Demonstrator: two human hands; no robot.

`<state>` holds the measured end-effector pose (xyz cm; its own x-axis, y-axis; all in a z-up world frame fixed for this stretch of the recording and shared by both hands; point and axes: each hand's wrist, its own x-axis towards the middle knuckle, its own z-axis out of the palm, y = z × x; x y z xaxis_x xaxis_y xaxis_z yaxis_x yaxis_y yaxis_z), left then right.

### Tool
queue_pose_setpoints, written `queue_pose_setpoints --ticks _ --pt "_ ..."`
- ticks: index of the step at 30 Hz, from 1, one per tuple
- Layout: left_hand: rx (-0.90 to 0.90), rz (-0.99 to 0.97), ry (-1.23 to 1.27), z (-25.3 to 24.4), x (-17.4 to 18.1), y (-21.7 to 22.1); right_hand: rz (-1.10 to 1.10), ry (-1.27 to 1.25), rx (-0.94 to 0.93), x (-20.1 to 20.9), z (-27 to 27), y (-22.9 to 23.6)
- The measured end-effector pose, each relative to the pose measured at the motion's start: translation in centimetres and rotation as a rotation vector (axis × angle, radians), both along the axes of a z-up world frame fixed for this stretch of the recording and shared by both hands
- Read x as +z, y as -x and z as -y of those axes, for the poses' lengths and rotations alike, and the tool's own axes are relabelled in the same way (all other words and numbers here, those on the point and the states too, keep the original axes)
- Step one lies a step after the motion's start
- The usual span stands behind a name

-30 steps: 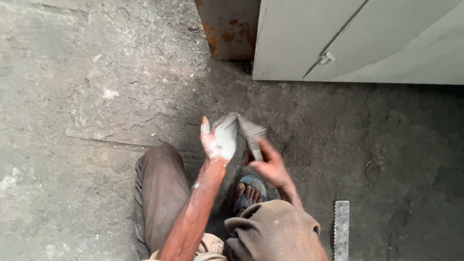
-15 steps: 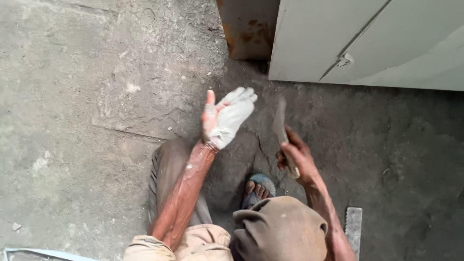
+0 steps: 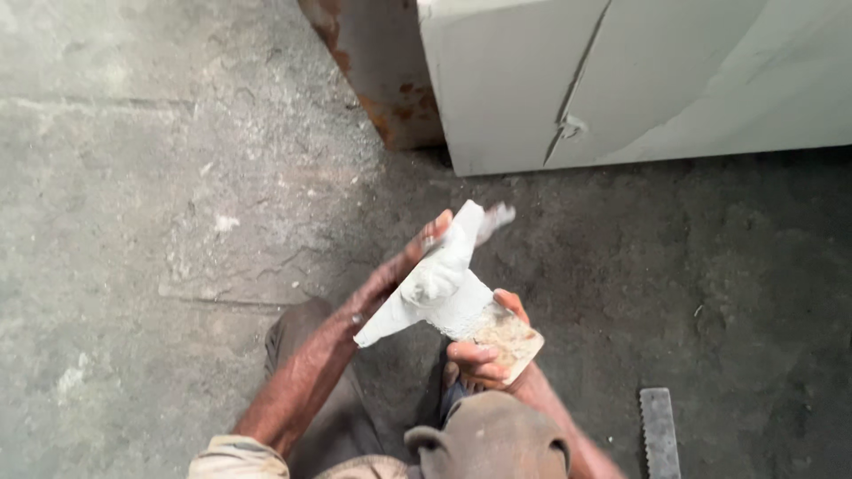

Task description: The person kneels and uses a putty knife to apply white filler to the lower side panel of a white cabinet, smoothing the surface repeatedly.

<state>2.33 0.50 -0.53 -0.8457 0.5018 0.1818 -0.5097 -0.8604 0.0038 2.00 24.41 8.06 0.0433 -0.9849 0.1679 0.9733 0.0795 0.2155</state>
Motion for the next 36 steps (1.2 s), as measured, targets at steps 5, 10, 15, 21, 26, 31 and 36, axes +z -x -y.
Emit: queue_pose_setpoints --ticks 5,10,15,21,26,31,36 --pt "0.386 0.013 0.392 0.3 5.2 0.6 0.13 0.121 -0.151 -1.9 0.0 -1.4" --pt "0.497 -0.13 -0.289 -3.7 9.4 4.9 0.235 0.107 -0.159 -2.8 -1.2 -1.4" --pt "0.209 -0.276 0.233 -1.8 10.1 3.7 0.006 -0.003 -0.28 -2.5 -4.8 0.6" --pt "0.628 0.48 0.589 -2.7 9.1 6.7 -0.788 -0.417 -0.764 0.1 -7.2 6.8" --pt "0.596 0.479 0.383 -10.3 5.3 7.5 -2.188 -1.043 -0.922 0.9 -4.1 5.5" --pt "0.721 0.465 0.012 -12.5 4.8 5.9 -2.21 -1.009 -0.812 0.1 -4.5 1.7" --pt "0.869 0.273 0.322 -9.6 7.6 5.1 -1.991 -1.259 -0.218 0.4 -7.9 3.8"
